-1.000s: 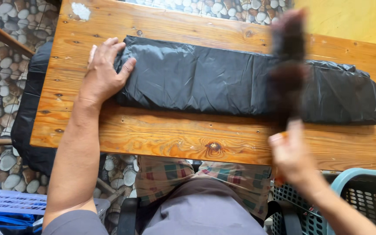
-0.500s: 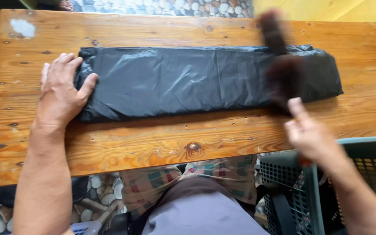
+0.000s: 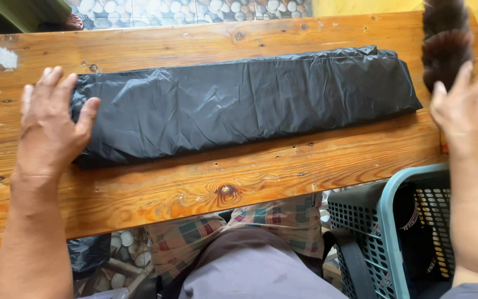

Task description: The person folds a large black plastic bag into a small rectangle by hand and places it inside a small black zippered pouch.

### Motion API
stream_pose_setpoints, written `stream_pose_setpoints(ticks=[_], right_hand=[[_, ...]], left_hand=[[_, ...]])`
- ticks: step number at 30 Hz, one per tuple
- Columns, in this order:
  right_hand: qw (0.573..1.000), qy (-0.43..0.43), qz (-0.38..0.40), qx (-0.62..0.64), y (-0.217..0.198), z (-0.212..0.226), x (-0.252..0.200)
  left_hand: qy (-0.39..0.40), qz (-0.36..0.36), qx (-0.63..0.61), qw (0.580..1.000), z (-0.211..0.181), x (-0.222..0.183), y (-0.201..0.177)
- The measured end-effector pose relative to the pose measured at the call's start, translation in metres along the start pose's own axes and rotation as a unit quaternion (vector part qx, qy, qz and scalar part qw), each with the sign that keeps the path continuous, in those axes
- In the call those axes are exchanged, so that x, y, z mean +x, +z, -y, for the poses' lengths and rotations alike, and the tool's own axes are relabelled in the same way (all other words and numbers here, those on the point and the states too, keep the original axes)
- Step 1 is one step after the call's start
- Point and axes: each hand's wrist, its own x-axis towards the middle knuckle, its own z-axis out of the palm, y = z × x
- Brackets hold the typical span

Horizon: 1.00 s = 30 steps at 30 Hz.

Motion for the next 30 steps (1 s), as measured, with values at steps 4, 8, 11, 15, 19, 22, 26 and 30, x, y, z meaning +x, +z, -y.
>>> stream_pose_setpoints(ticks=[4,8,11,15,19,22,26,30], right_hand=[[0.926,-0.274,-0.151,0.211,-0.053,0.094,0.002],[0.92,-0.279,-0.042,0.272,-0.041,0.14,0.012],[0.925,-0.255,0.048,0.278,-0.022,0.152,0.017],[0.922,-0.232,0.073,0.302,-0.023,0.154,0.014],[0.922,-0.235,0.056,0.302,-0.004,0.149,0.021],[0.918,-0.248,0.038,0.308,-0.001,0.145,0.023],[0.914,-0.232,0.062,0.327,0.006,0.14,0.028],[0.91,-0.216,0.107,0.337,-0.007,0.139,0.04]], left_hand=[[0.02,0.103,-0.02,0.994,-0.058,0.029,0.015],[0.038,0.112,0.014,0.993,-0.064,0.038,0.07],[0.028,0.108,0.019,0.994,-0.048,0.033,0.084],[0.006,0.073,0.11,0.991,-0.017,0.019,0.084],[0.009,0.037,0.122,0.992,0.006,0.014,0.081],[-0.017,0.039,0.02,0.999,0.006,0.014,0.073],[-0.013,0.029,0.018,0.999,0.017,0.012,0.08],[0.011,-0.021,0.049,0.999,0.019,0.013,0.086]])
